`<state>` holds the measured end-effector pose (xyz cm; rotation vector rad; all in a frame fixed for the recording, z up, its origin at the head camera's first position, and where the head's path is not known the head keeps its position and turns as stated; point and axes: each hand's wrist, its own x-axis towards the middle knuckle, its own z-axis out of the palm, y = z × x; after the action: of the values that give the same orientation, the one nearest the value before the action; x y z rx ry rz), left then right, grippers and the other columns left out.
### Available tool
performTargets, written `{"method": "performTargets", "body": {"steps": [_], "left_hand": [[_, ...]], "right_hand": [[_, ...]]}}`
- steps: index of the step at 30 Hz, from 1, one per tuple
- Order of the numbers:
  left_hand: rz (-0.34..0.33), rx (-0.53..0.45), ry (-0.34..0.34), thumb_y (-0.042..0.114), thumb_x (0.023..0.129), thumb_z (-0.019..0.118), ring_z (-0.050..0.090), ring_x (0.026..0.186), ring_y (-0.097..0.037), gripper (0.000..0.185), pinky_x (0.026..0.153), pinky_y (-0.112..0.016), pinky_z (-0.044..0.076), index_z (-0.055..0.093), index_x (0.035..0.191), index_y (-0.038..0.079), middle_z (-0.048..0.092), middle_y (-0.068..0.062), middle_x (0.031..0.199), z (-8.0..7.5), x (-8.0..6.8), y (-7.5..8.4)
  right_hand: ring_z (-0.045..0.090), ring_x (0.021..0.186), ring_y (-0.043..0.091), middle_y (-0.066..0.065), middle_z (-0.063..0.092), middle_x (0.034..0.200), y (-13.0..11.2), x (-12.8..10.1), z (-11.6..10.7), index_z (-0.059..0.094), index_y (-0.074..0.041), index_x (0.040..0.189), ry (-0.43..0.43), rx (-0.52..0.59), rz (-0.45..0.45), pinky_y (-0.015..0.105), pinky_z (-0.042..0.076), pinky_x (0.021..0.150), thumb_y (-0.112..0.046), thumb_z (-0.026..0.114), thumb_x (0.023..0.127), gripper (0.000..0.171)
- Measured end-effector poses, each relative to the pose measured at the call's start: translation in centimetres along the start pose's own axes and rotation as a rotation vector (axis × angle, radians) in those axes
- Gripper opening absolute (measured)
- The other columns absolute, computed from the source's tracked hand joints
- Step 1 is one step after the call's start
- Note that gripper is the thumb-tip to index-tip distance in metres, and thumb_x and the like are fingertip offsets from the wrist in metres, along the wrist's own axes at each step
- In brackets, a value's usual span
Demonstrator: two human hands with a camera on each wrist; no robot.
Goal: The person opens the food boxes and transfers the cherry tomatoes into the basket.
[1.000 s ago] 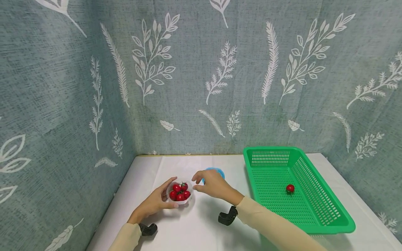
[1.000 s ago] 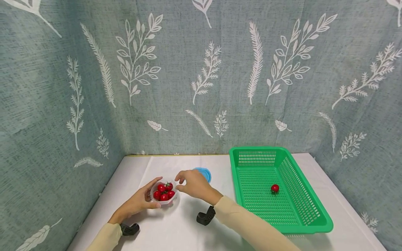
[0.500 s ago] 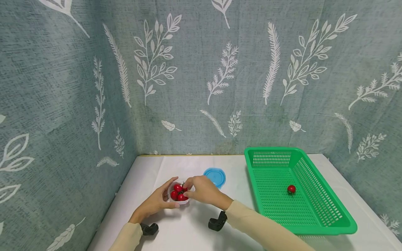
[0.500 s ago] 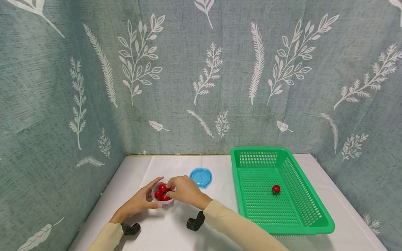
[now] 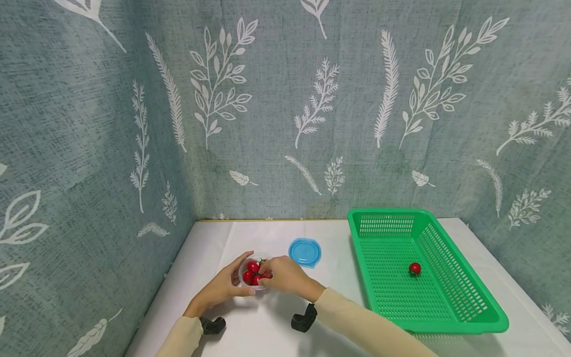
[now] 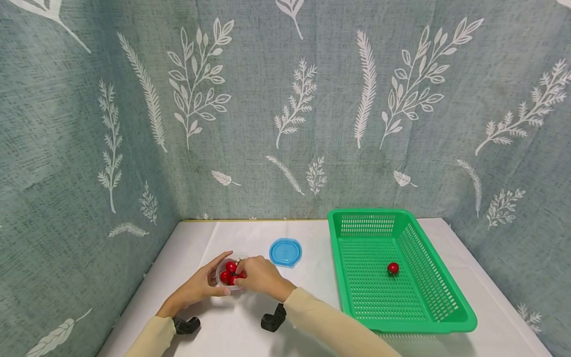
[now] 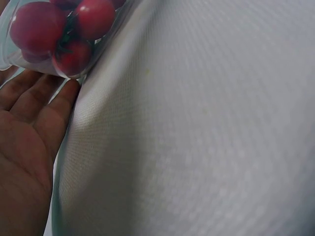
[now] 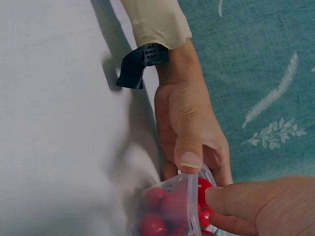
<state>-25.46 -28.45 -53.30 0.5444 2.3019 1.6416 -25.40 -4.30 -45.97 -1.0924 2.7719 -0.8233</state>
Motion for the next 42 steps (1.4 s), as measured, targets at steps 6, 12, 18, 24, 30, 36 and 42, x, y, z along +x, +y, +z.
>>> {"method": "performTargets", "body": {"steps": [6, 12, 18, 24, 30, 36, 42], "left_hand": [[-0.011, -0.033, -0.009, 0.018, 0.087, 0.085, 0.027, 0.152, -0.032, 0.105, 0.118, -0.051, 0.031, 0.016, 0.167, 0.019, 0.024, -0.011, 0.168, 0.0, 0.0, 0.0], [-0.01, -0.027, -0.005, 0.019, 0.087, 0.086, 0.023, 0.153, -0.034, 0.105, 0.118, -0.057, 0.028, 0.017, 0.167, 0.021, 0.021, -0.01, 0.169, 0.0, 0.0, 0.0], [0.003, -0.036, -0.007, 0.018, 0.086, 0.086, 0.025, 0.153, -0.034, 0.106, 0.119, -0.054, 0.028, 0.018, 0.166, 0.02, 0.024, -0.012, 0.168, 0.0, 0.0, 0.0], [0.001, -0.021, 0.003, 0.017, 0.086, 0.086, 0.026, 0.152, -0.034, 0.105, 0.118, -0.046, 0.032, 0.019, 0.166, 0.019, 0.026, -0.012, 0.167, 0.1, 0.0, 0.0], [-0.002, -0.003, 0.012, 0.017, 0.086, 0.086, 0.026, 0.152, -0.037, 0.105, 0.118, -0.047, 0.032, 0.018, 0.166, 0.017, 0.026, -0.015, 0.166, 0.1, 0.0, -0.1], [-0.012, 0.009, 0.015, 0.018, 0.087, 0.086, 0.024, 0.153, -0.037, 0.104, 0.118, -0.056, 0.028, 0.018, 0.166, 0.018, 0.023, -0.014, 0.168, 0.0, 0.0, -0.1], [-0.011, 0.003, 0.01, 0.017, 0.086, 0.086, 0.029, 0.151, -0.034, 0.104, 0.117, -0.053, 0.032, 0.02, 0.166, 0.02, 0.026, -0.012, 0.167, 0.1, -0.1, 0.2]], "right_hand": [[0.055, 0.066, 0.0, -0.01, 0.07, 0.079, 0.2, 0.1, 0.8, 0.08, -0.01, 0.098, -0.018, 0.016, 0.019, 0.015, 0.047, 0.059, -0.022, 0.078, 0.092, 0.013], [0.055, 0.062, 0.003, -0.01, 0.069, 0.077, 0.1, 0.2, 1.0, 0.077, -0.011, 0.094, 0.002, 0.035, 0.051, 0.018, 0.047, 0.055, -0.02, 0.077, 0.092, 0.009], [0.061, 0.071, 0.003, -0.002, 0.077, 0.094, 0.0, 0.4, 1.2, 0.079, -0.007, 0.105, 0.006, 0.006, 0.073, 0.017, 0.049, 0.059, -0.022, 0.077, 0.092, 0.02], [0.056, 0.065, 0.003, -0.005, 0.075, 0.091, 0.0, 0.6, 1.3, 0.08, -0.008, 0.105, -0.033, 0.077, 0.088, 0.018, 0.048, 0.055, -0.02, 0.074, 0.094, 0.017], [0.06, 0.061, 0.008, -0.004, 0.073, 0.089, 0.2, 0.7, 1.4, 0.078, -0.008, 0.105, -0.074, 0.22, 0.16, 0.021, 0.052, 0.054, -0.02, 0.076, 0.094, 0.016], [0.065, 0.062, 0.016, -0.005, 0.071, 0.089, 0.5, 0.9, 1.5, 0.075, -0.009, 0.101, -0.075, 0.34, 0.224, 0.025, 0.054, 0.051, -0.02, 0.08, 0.091, 0.016], [0.066, 0.067, 0.02, -0.007, 0.068, 0.086, 0.7, 1.0, 1.5, 0.074, -0.011, 0.098, -0.07, 0.396, 0.234, 0.027, 0.054, 0.051, -0.017, 0.082, 0.088, 0.014]]}}
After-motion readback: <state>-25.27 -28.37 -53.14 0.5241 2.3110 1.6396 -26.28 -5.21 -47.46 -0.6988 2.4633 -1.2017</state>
